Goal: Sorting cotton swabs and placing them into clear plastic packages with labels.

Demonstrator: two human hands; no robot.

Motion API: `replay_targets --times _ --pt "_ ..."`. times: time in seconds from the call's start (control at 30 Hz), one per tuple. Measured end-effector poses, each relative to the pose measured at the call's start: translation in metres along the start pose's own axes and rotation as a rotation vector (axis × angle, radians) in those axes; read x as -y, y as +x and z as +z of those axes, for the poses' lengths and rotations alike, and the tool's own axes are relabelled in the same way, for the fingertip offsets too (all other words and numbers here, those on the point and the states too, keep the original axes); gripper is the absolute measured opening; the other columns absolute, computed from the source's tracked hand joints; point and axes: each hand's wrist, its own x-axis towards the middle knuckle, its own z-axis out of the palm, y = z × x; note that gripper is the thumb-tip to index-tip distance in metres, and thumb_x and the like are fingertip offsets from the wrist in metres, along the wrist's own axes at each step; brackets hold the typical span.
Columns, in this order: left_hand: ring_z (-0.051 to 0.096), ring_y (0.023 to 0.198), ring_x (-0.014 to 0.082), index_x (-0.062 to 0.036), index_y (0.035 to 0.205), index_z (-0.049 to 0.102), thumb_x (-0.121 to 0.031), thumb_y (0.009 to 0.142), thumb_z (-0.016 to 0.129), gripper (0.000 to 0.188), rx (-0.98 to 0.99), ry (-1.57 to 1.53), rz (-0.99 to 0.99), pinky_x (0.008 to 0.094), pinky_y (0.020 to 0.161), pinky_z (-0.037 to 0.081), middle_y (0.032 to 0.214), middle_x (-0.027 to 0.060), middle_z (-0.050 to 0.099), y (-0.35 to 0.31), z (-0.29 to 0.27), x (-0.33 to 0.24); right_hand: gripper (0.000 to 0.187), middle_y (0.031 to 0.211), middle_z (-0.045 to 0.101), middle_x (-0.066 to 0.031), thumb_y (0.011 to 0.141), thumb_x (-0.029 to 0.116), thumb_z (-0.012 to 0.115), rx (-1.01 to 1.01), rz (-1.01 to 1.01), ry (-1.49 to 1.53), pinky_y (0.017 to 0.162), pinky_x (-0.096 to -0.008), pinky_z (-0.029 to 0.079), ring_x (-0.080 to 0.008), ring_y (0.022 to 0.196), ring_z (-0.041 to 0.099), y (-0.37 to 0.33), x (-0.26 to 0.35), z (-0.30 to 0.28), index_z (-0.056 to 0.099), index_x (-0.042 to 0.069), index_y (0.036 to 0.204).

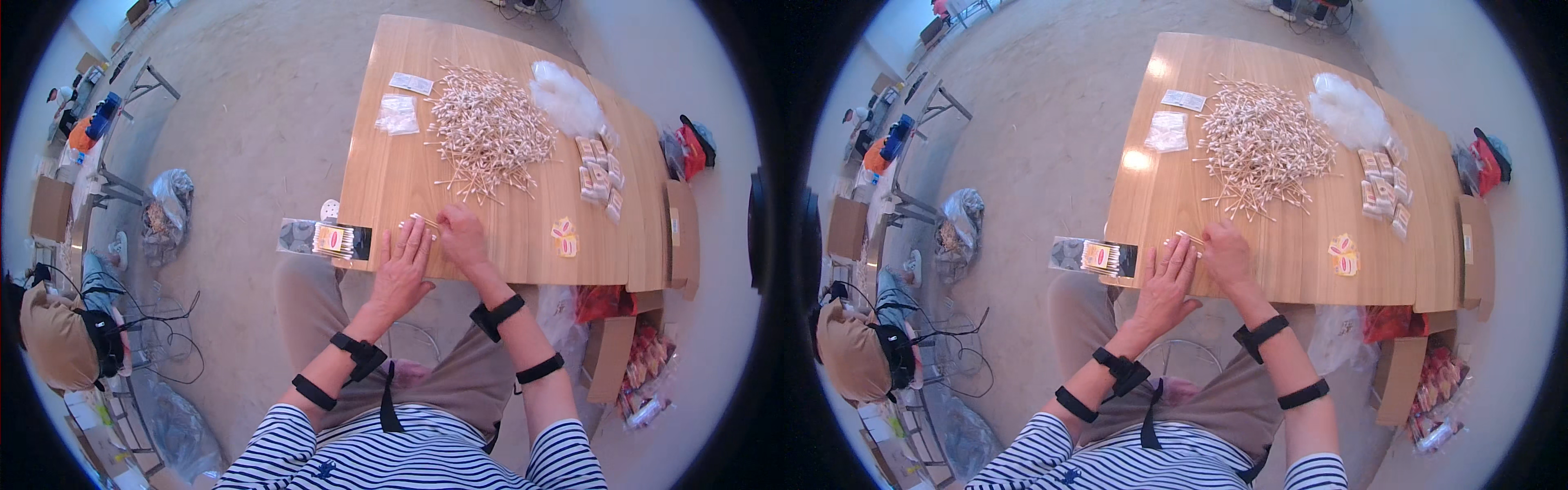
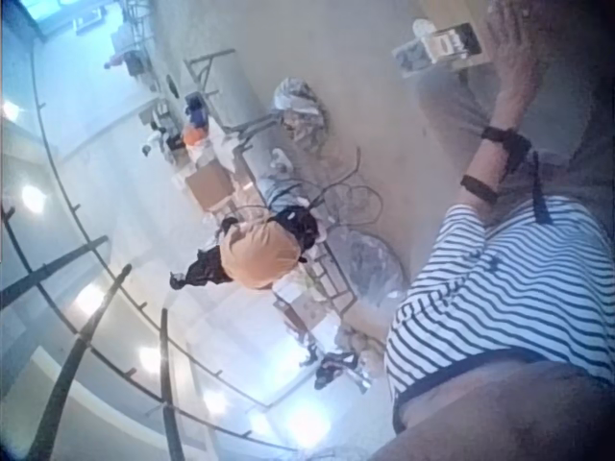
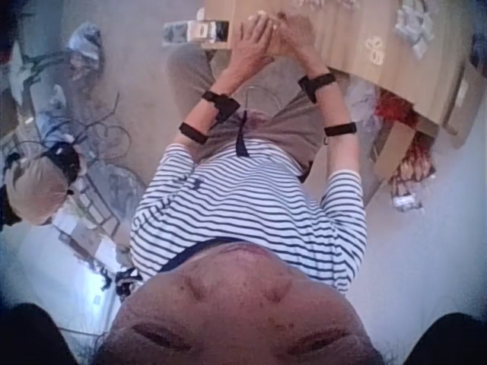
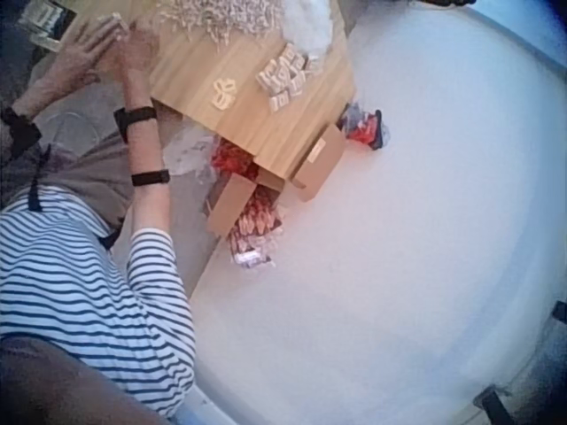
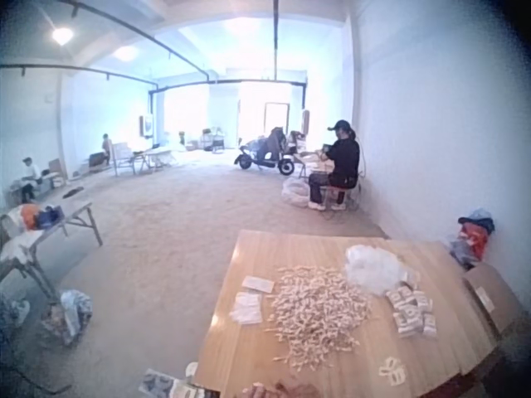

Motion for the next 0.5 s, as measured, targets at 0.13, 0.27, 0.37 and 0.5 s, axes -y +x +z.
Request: replay_targets --times 0.13,0.27,0.37,0.5 --pt "0.020 0.151 0.0314 0.0006 0.149 0.035 -0.033 0.063 0.085 0.105 0.000 0.005 0.006 0.0562 0.120 0.016 0.161 0.0151 0.026 0.001 0.000 0.000 0.004 0.089 0.063 -0.0146 0.081 0.008 0.063 0.036 -0.075 -0.058 0.072 -0.0461 0.053 -0.0361 0.084 0.064 0.000 0.003 0.005 0.065 0.006 0.084" --pt "0.022 0.151 0.0298 -0.0002 0.150 0.035 -0.033 0.063 0.085 0.105 0.012 0.003 -0.005 0.0552 0.120 0.016 0.160 0.0133 0.029 -0.002 0.000 0.001 0.006 0.089 0.063 -0.0149 0.083 0.006 0.061 -0.018 -0.032 -0.076 0.072 -0.0466 0.053 -0.0369 0.083 0.064 0.005 -0.009 -0.002 0.065 0.007 0.087" --pt "0.023 0.150 0.0292 -0.0011 0.150 0.035 -0.032 0.063 0.086 0.105 0.013 0.004 -0.001 0.0541 0.120 0.017 0.159 0.0128 0.030 -0.002 -0.001 0.002 0.010 0.091 0.063 -0.0152 0.084 0.006 0.059 -0.144 0.052 -0.200 0.072 -0.0474 0.053 -0.0374 0.085 0.064 0.019 -0.021 -0.020 0.065 0.008 0.092" --pt "0.025 0.150 0.0286 -0.0023 0.150 0.036 -0.031 0.062 0.086 0.105 -0.001 0.017 0.006 0.0529 0.120 0.018 0.158 0.0122 0.032 -0.002 -0.003 0.003 0.015 0.096 0.063 -0.0154 0.086 0.008 0.058 -0.115 0.081 -0.255 0.075 -0.0492 0.052 -0.0377 0.090 0.065 0.034 -0.029 -0.023 0.066 0.008 0.098"
